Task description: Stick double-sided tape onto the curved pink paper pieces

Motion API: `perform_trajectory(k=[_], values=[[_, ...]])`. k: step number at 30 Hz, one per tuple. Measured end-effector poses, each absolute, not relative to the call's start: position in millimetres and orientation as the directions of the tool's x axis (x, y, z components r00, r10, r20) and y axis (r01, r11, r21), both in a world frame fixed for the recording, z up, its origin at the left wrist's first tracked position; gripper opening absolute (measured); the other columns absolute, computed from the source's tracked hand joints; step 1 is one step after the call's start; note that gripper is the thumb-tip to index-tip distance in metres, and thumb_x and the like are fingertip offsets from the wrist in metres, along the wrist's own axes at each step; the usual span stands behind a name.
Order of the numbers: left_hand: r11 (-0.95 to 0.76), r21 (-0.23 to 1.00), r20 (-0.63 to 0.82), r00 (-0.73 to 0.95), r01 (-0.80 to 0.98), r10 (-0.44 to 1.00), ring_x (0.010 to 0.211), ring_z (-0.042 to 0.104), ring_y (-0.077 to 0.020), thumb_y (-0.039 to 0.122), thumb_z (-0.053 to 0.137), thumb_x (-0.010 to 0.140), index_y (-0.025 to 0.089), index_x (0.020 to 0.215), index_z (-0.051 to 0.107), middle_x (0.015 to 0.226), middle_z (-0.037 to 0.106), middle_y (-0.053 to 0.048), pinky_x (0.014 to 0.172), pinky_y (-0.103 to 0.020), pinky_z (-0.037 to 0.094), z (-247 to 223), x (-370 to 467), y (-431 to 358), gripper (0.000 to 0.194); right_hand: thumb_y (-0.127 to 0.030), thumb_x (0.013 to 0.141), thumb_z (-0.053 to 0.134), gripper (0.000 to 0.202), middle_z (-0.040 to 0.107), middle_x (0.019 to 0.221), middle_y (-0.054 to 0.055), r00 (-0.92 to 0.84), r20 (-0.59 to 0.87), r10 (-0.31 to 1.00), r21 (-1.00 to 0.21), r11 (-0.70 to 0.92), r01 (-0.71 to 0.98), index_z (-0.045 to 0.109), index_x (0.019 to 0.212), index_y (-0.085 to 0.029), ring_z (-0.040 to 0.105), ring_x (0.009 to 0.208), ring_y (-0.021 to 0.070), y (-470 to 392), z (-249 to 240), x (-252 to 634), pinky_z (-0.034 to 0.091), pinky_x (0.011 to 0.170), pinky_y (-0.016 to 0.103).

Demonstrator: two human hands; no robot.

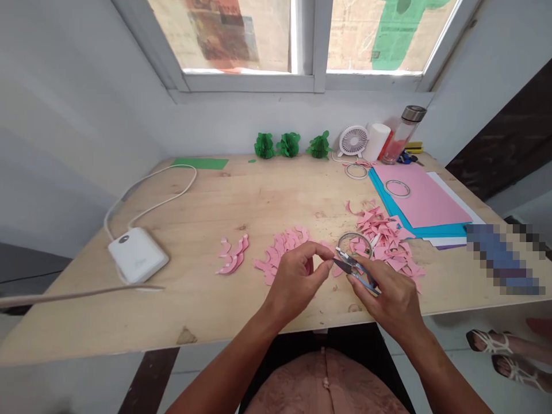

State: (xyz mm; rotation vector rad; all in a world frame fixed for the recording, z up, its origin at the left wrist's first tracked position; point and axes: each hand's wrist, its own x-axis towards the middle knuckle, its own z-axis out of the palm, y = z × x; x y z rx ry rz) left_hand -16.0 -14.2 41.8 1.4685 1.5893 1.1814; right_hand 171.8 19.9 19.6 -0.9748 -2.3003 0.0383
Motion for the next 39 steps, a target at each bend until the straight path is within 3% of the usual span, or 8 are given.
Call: perform_trajectory(k=[7,13,24,31,39], values=[[-0.149,0.837,0.273,-0.166,0.526,0.948,0.061,0.052,-0.0113,0.016,0.057,0.080,0.019,0.085,0.063,0.084,0.065,-0.003,0.057,-0.023,0.040,34,-16,-22,0.008,-0.028,0.088,0.053,0.023,0.066,0.071,0.004,-0.605,0.503,0.617,-0.181,0.760,0.624,0.061,0.105,-0.014,0.060,0.058,0.0142,18,23,164,0.042,0.055,0.024],[-0.185,0.780,0.323,-0.131,0.598,0.937,0.072,0.058,-0.0132,0.013,0.056,0.081,0.018,0.082,0.061,0.083,0.063,-0.003,0.063,-0.023,0.043,32,-17,-22,0.007,-0.029,0.088,0.054,0.024,0.067,0.073,0.004,-0.622,0.477,0.621,-0.182,0.762,0.621,0.063,0.104,-0.014,0.059,0.056,0.0128,18,22,159,0.042,0.056,0.024],[-0.247,0.720,0.409,-0.109,0.649,0.906,0.065,0.055,-0.0109,0.009,0.053,0.081,0.018,0.076,0.059,0.076,0.058,0.000,0.057,-0.021,0.042,28,-14,-19,0.012,-0.029,0.087,0.056,0.024,0.066,0.072,0.002,-0.617,0.515,0.595,-0.190,0.781,0.595,0.061,0.104,-0.013,0.057,0.055,0.0123,20,21,158,0.039,0.053,0.024],[-0.245,0.739,0.403,-0.120,0.627,0.907,0.062,0.051,-0.0101,0.004,0.051,0.076,0.018,0.072,0.057,0.073,0.056,0.001,0.054,-0.021,0.039,24,-13,-19,0.015,-0.029,0.087,0.057,0.024,0.066,0.073,0.003,-0.611,0.513,0.604,-0.206,0.777,0.595,0.061,0.105,-0.013,0.058,0.058,0.0128,18,19,158,0.040,0.054,0.024],[-0.192,0.845,0.336,-0.216,0.498,0.917,0.057,0.047,-0.0094,0.012,0.054,0.079,0.017,0.075,0.061,0.075,0.058,-0.001,0.055,-0.022,0.039,25,-18,-21,0.009,-0.028,0.087,0.055,0.024,0.067,0.073,0.004,-0.588,0.503,0.634,-0.266,0.760,0.593,0.063,0.104,-0.012,0.058,0.055,0.0133,18,18,159,0.044,0.054,0.025]])
